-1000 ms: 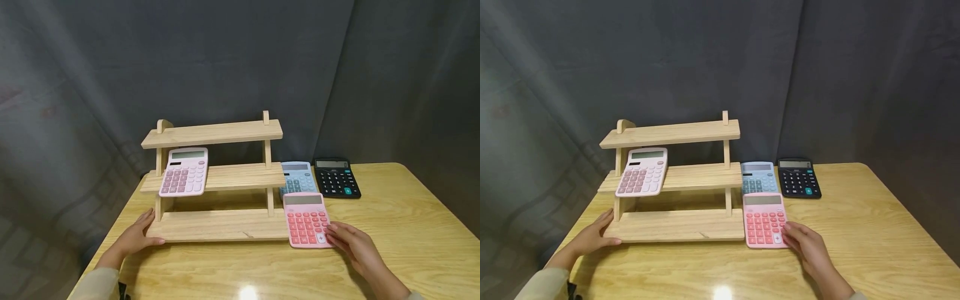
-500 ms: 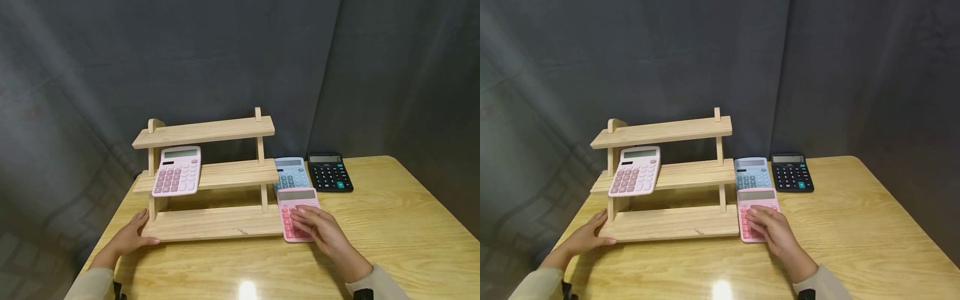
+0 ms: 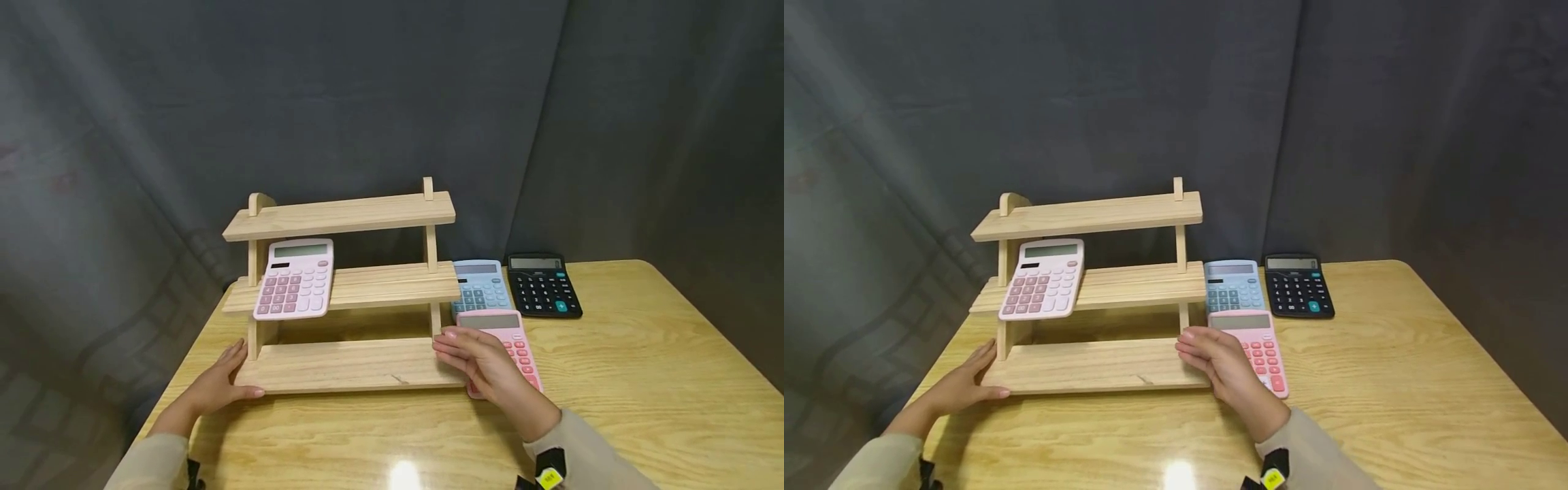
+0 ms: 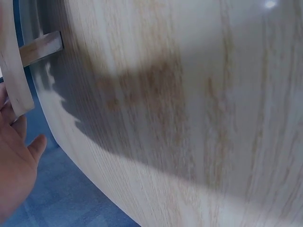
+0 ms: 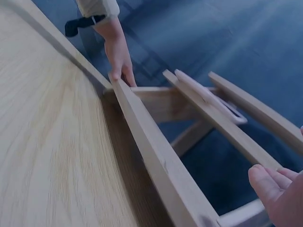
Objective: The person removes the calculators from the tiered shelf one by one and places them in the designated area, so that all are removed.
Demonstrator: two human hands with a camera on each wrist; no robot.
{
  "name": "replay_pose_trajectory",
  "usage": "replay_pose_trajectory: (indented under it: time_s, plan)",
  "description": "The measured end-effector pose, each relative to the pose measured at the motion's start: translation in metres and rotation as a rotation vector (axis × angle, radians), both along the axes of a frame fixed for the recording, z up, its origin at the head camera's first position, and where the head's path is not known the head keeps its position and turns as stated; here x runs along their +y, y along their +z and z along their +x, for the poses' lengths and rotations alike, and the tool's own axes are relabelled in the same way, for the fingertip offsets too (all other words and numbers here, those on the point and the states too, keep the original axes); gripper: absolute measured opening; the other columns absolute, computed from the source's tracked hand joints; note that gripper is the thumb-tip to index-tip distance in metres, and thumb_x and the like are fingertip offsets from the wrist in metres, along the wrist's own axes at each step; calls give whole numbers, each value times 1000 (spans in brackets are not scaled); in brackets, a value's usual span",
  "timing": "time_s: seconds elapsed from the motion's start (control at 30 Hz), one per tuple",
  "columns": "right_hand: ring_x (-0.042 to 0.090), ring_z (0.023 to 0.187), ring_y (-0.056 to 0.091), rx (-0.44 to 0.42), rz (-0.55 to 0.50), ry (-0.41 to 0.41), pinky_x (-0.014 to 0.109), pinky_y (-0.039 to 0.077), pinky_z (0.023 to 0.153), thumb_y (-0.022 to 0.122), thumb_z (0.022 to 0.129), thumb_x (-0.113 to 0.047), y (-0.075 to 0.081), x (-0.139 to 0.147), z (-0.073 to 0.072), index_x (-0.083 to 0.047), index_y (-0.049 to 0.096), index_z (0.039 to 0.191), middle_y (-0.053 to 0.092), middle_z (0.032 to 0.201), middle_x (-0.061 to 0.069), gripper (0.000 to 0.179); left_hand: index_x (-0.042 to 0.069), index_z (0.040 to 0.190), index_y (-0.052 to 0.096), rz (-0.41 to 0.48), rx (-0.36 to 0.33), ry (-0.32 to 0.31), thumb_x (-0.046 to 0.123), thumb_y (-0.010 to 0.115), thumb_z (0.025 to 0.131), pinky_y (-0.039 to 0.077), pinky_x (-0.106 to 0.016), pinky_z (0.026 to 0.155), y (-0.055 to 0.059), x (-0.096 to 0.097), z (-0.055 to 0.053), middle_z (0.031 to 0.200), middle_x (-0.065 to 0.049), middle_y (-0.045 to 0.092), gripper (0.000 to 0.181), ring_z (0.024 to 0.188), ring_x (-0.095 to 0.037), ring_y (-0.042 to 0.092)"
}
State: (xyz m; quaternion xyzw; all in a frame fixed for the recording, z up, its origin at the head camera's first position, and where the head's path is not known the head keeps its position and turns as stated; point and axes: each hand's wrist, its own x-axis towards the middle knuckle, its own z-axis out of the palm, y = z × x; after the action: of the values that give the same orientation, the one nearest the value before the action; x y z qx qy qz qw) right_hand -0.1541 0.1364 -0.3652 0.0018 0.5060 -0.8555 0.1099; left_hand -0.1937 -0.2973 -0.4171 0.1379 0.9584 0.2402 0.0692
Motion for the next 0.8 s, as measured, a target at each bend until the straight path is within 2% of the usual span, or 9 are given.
replay_pose_trajectory:
  time_s: [0.2, 0.3, 0.4, 0.63, 0.8]
  plan:
    - [30, 96, 55, 24, -32, 95, 38, 41, 84, 50, 86, -4, 1, -23, -8, 11, 51, 104, 60, 98, 18, 23, -12, 131, 22, 5, -3, 5, 42, 72, 62, 17, -59, 91, 2, 0, 1, 135, -31, 14, 101, 120, -48, 12]
    - [29, 97, 55, 33, -49, 118, 38, 40, 85, 48, 86, -4, 2, -35, -12, 15, 46, 109, 58, 101, 20, 30, -13, 130, 23, 6, 10, 2, 42, 72, 62, 18, -58, 91, 3, 1, 1, 134, -32, 15, 100, 120, -48, 13]
    - [29, 99, 53, 30, -81, 135, 39, 39, 86, 45, 88, -3, 4, -46, -15, 19, 39, 114, 55, 104, 22, 35, -13, 130, 24, 6, 14, -2, 42, 72, 63, 18, -58, 91, 4, 2, 1, 134, -32, 15, 99, 120, -48, 14]
    - [30, 98, 54, 28, -155, 163, 40, 37, 87, 45, 88, -3, 11, -67, -25, 19, 37, 116, 55, 104, 22, 36, -11, 131, 21, 17, -2, 17, 42, 72, 63, 19, -58, 91, 3, 2, 2, 136, -30, 14, 101, 121, -48, 13]
    - [32, 99, 53, 20, -126, 148, 38, 39, 86, 44, 88, -2, 13, -78, -31, 20, 36, 116, 54, 106, 26, 37, -11, 131, 22, 25, 12, 18, 42, 73, 62, 18, -59, 91, 1, 2, 2, 135, -30, 15, 101, 120, -48, 13]
